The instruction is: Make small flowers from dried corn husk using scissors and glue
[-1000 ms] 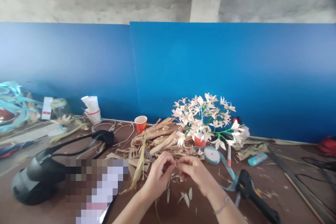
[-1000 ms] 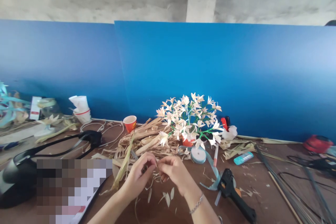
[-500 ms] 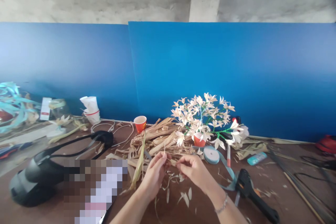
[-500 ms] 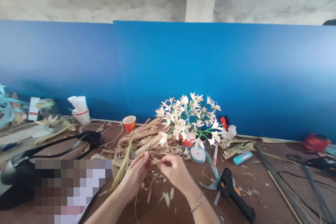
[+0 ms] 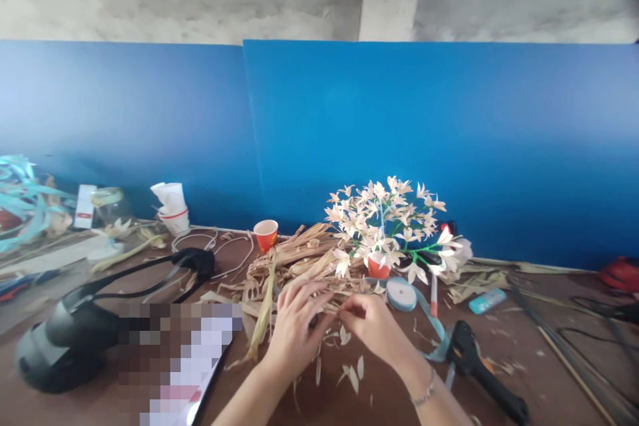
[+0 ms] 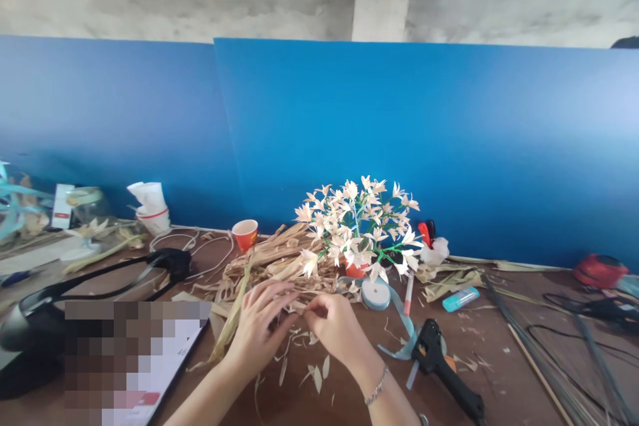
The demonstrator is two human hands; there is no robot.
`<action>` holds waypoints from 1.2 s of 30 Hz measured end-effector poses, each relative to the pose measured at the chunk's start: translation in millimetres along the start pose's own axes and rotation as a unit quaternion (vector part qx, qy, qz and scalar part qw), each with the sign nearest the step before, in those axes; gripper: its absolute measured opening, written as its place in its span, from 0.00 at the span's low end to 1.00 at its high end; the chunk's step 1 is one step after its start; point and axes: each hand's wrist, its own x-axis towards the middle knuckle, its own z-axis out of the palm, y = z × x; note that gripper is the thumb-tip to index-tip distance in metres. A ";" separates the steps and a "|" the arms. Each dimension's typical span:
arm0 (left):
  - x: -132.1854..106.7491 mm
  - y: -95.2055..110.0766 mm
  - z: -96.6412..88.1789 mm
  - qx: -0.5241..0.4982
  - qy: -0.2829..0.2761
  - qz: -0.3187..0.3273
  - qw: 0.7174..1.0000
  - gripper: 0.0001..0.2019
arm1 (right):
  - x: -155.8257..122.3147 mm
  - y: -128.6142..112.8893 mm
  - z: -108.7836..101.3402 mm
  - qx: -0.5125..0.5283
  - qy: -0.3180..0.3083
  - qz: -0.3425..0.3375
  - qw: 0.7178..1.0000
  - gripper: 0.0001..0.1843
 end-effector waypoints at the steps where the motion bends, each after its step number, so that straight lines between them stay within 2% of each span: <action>1: 0.5 1.1 -0.2 0.011 -0.030 0.021 0.999 0.11 | -1.2 -2.4 -0.4 -0.010 0.000 -0.010 1.000 0.08; 4: 1.6 3.5 0.8 0.021 -0.070 0.033 0.997 0.08 | -4.1 -7.3 -2.6 -0.044 0.001 -0.038 0.998 0.09; 9: 3.8 4.9 -2.1 0.018 -0.074 0.020 0.997 0.08 | -4.6 -6.6 -8.4 -0.066 0.005 -0.043 0.997 0.09; 14: 3.5 2.6 -0.9 -0.014 -0.058 0.003 0.998 0.07 | -3.6 -7.6 -13.8 -0.064 0.008 -0.035 0.997 0.09; 18: 1.1 -1.0 7.6 -0.086 -0.046 -0.071 0.993 0.05 | -2.6 -10.4 -15.9 -0.027 0.016 -0.016 0.999 0.09; 20: 1.0 -2.1 9.6 -0.128 -0.034 -0.110 0.985 0.07 | -1.9 -10.0 -16.1 -0.006 0.013 -0.002 1.000 0.09; 24: 2.5 -1.7 7.1 -0.193 -0.027 -0.126 0.973 0.10 | -1.3 -4.9 -13.9 0.019 0.003 0.007 1.000 0.08; 28: 1.9 -1.9 4.6 -0.143 -0.001 -0.098 0.985 0.08 | -1.9 -1.8 -11.6 0.016 0.001 -0.006 1.000 0.08; 32: 0.8 -2.9 4.4 -0.070 0.001 -0.079 0.994 0.07 | -2.7 -4.7 -11.8 0.019 0.007 -0.002 1.000 0.08; 34: 0.7 -2.3 5.6 -0.092 0.001 -0.100 0.991 0.08 | -3.2 -6.0 -10.1 0.031 0.002 0.002 1.000 0.08; 36: 0.3 -0.7 8.7 -0.172 0.006 -0.160 0.972 0.09 | -3.5 -5.4 -5.2 0.050 -0.011 0.010 0.999 0.08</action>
